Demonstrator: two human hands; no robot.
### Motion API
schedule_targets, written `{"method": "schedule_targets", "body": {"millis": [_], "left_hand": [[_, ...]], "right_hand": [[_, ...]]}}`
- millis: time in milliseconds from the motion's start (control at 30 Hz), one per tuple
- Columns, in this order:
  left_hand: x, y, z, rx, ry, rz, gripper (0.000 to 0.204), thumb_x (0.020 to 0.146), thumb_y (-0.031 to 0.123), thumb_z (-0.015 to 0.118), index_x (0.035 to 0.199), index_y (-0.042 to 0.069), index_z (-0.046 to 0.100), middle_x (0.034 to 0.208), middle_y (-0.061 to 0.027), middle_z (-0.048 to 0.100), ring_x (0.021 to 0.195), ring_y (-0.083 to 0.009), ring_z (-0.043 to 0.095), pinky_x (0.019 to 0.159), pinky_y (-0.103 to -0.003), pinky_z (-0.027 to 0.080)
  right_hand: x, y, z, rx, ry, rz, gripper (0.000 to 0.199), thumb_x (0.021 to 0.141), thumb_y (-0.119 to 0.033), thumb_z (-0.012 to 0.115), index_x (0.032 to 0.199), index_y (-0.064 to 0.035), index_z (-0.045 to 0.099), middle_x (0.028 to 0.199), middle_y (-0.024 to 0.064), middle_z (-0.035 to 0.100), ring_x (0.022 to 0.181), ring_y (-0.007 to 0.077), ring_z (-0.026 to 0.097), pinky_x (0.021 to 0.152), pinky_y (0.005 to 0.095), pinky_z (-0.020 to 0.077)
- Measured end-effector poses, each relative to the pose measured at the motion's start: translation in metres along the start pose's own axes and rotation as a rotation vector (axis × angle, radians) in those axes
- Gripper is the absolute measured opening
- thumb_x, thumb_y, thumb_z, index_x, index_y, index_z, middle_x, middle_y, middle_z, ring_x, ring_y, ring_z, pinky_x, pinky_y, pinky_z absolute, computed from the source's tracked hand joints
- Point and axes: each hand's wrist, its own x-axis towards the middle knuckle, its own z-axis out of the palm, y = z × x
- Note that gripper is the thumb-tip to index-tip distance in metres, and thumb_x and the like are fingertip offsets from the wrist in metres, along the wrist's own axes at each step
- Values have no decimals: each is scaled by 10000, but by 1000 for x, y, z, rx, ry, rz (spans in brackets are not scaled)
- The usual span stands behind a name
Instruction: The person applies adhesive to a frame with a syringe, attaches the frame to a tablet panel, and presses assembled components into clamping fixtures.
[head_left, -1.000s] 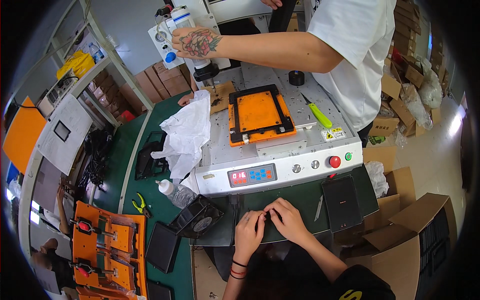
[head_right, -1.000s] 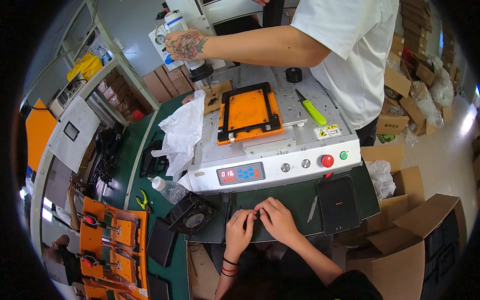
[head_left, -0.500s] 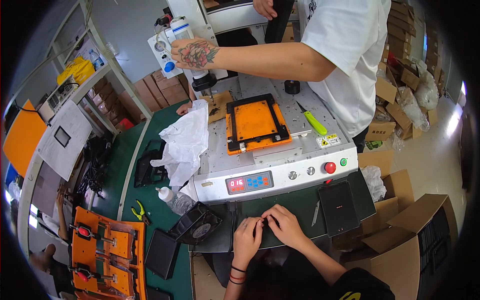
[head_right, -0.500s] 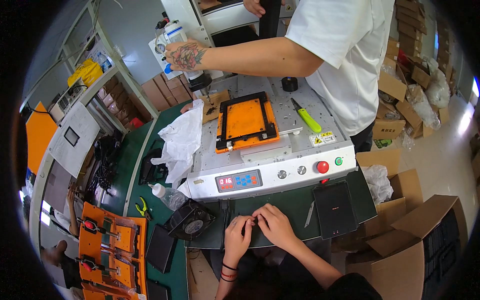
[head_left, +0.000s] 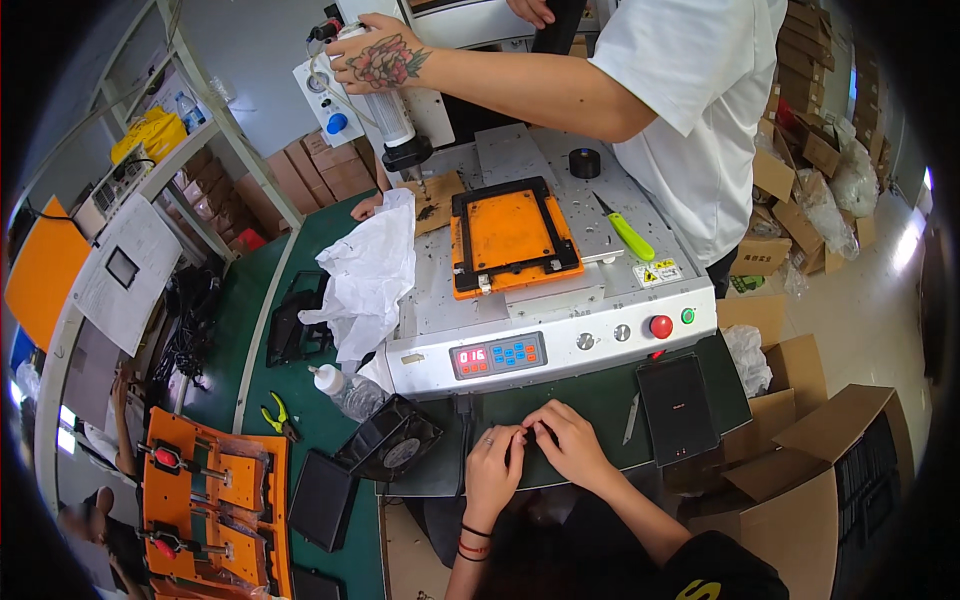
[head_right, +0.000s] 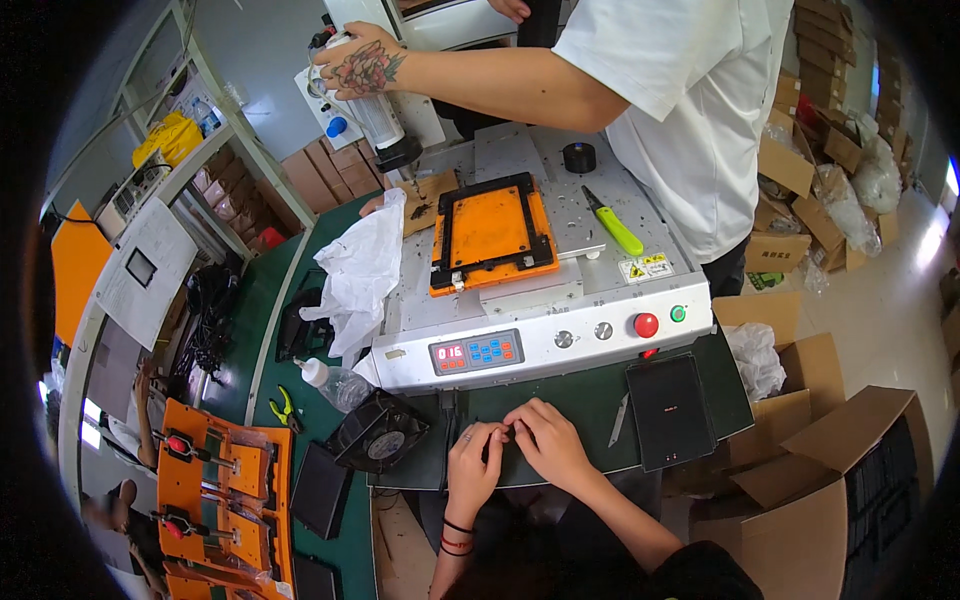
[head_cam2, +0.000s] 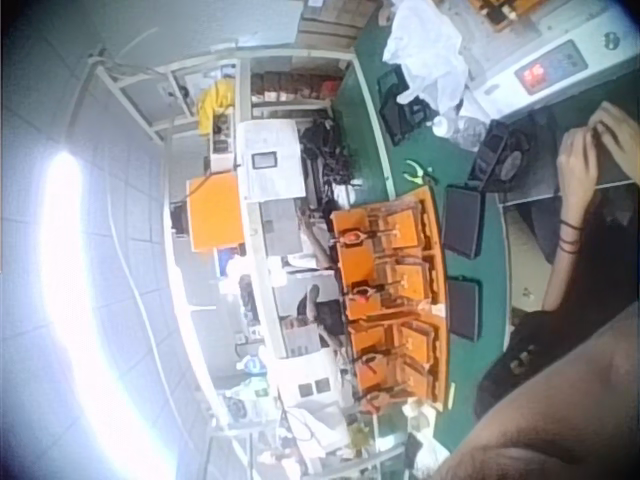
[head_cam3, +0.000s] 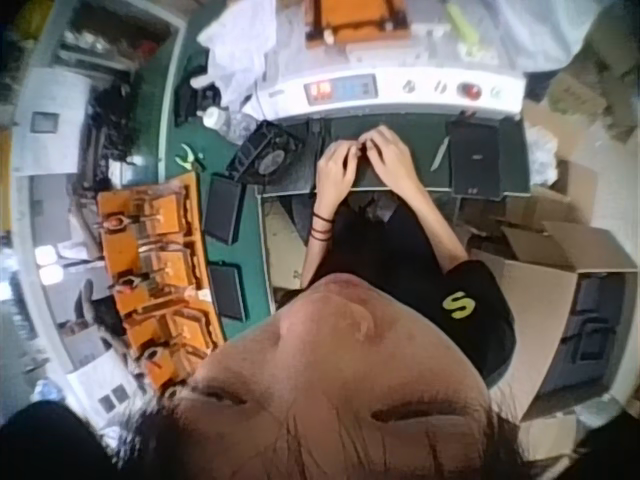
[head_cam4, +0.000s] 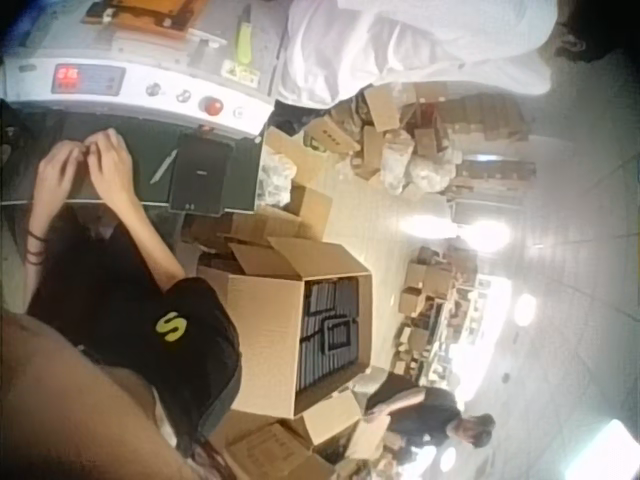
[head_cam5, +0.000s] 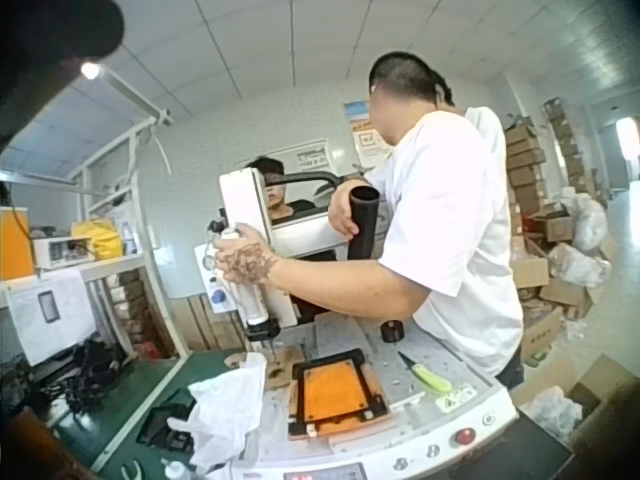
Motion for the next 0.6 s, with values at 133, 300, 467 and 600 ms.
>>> {"method": "schedule_targets", "body": {"millis": [133, 300, 467, 600], "left_hand": [[0, -1, 1, 5, 2, -2, 91, 913, 37, 526, 889, -8, 601, 789, -138, 624, 749, -313, 618, 668, -374, 480], [-1, 0, -1, -4, 16, 14, 83, 910, 30, 529, 891, -8, 600, 788, -138, 622, 738, -311, 618, 664, -370, 481], [0, 1, 0, -13, 7, 2, 80, 907, 28, 531, 891, -12, 598, 787, -138, 622, 740, -311, 618, 663, -370, 482], [0, 0, 0, -7, 11, 12, 79, 902, 22, 534, 885, -19, 599, 791, -140, 625, 741, -311, 616, 664, -370, 482]], "right_hand": [[0, 1, 0, 11, -8, 20, 70, 867, -51, 549, 907, -39, 605, 836, 96, 561, 811, 298, 581, 698, 388, 477], [-1, -1, 0, -5, -12, 11, 72, 864, -48, 551, 907, -36, 608, 838, 97, 562, 812, 299, 579, 698, 390, 476], [-1, 1, 0, -3, -6, 12, 77, 861, -46, 553, 912, -36, 610, 840, 96, 563, 813, 299, 580, 699, 391, 477], [-1, 0, 0, -9, 5, -3, 82, 860, -29, 552, 914, -36, 613, 840, 95, 572, 795, 285, 588, 685, 369, 481]]}}
